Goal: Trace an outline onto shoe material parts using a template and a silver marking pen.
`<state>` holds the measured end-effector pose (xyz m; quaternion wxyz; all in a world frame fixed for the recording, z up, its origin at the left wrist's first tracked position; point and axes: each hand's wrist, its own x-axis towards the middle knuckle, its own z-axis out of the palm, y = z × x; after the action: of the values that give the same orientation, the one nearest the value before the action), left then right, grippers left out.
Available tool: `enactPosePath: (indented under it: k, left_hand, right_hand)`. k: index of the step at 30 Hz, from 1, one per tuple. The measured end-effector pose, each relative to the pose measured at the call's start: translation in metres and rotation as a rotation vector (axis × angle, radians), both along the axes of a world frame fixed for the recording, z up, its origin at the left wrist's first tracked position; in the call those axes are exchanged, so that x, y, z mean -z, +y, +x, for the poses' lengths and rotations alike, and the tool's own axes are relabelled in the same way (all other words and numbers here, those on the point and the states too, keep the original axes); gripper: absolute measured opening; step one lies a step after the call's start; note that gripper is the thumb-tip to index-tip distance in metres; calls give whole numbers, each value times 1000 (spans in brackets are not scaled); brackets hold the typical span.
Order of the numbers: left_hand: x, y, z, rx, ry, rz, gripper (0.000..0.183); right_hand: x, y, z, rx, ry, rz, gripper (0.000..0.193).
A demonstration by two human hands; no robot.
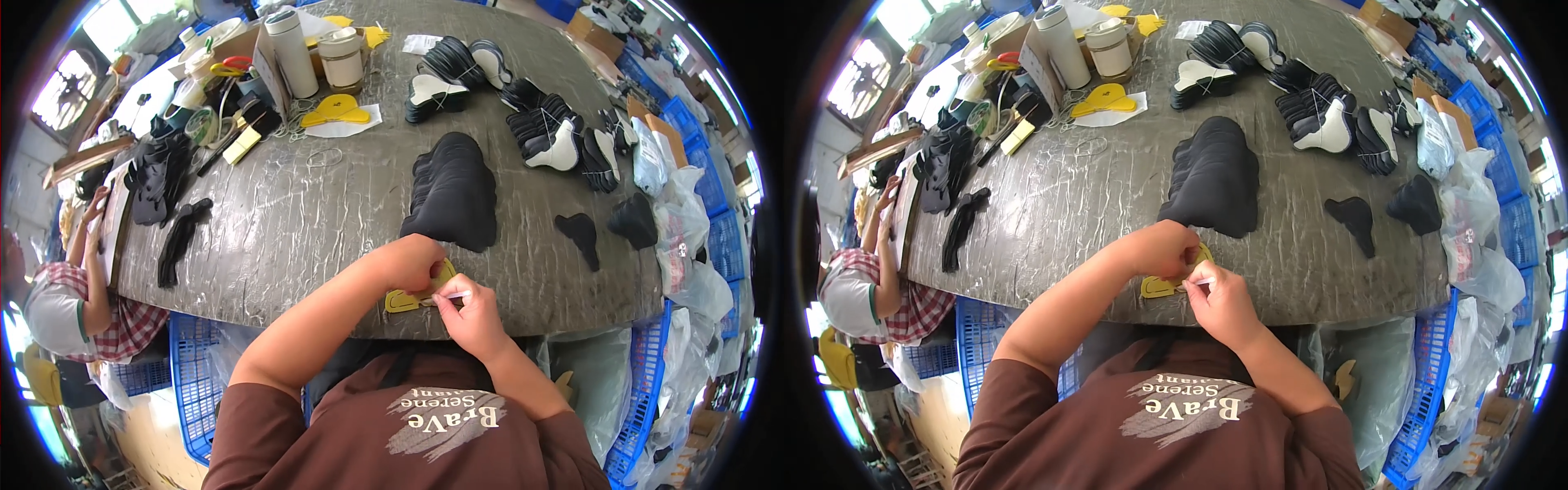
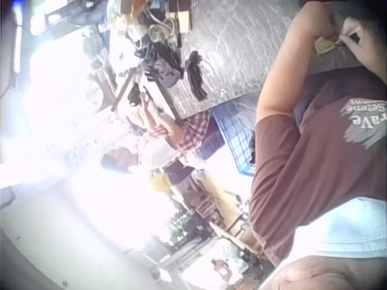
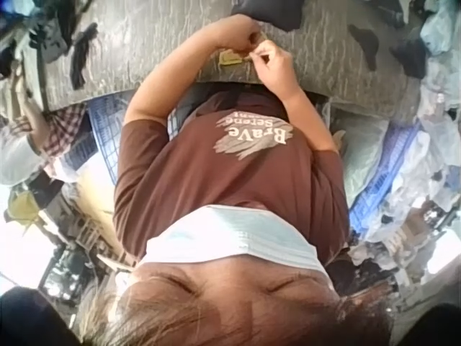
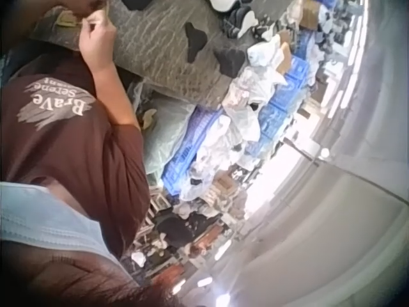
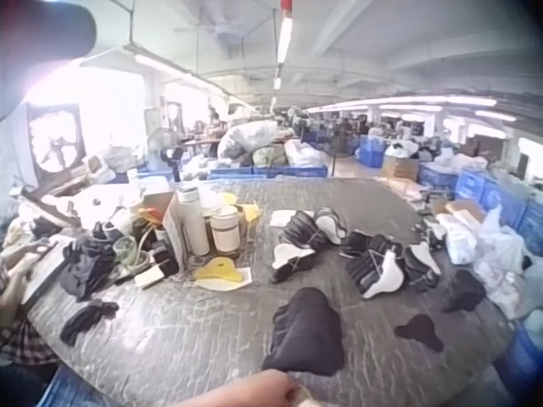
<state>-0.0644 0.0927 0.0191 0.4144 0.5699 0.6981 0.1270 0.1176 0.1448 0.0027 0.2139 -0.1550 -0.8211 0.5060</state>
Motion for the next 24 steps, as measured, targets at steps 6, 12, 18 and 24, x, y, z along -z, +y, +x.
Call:
enactPosePath:
  k: [6,12,18,24]
  left_hand:
    - [3,0,-1,-19,-33,-3,20]
    - [2,0,0,-30,-39,14,21]
    - [3,0,0,-64,-94,-37,21]
    - [4,-1,-1,-47,-88,2,20]
  right_hand:
    - [2,4,4,39,-3,-1,11]
    - [5,-1,2,27,37,65,10]
    - [4,4,6,65,6,-3,12]
    - [5,3,7,81,52,-22,13]
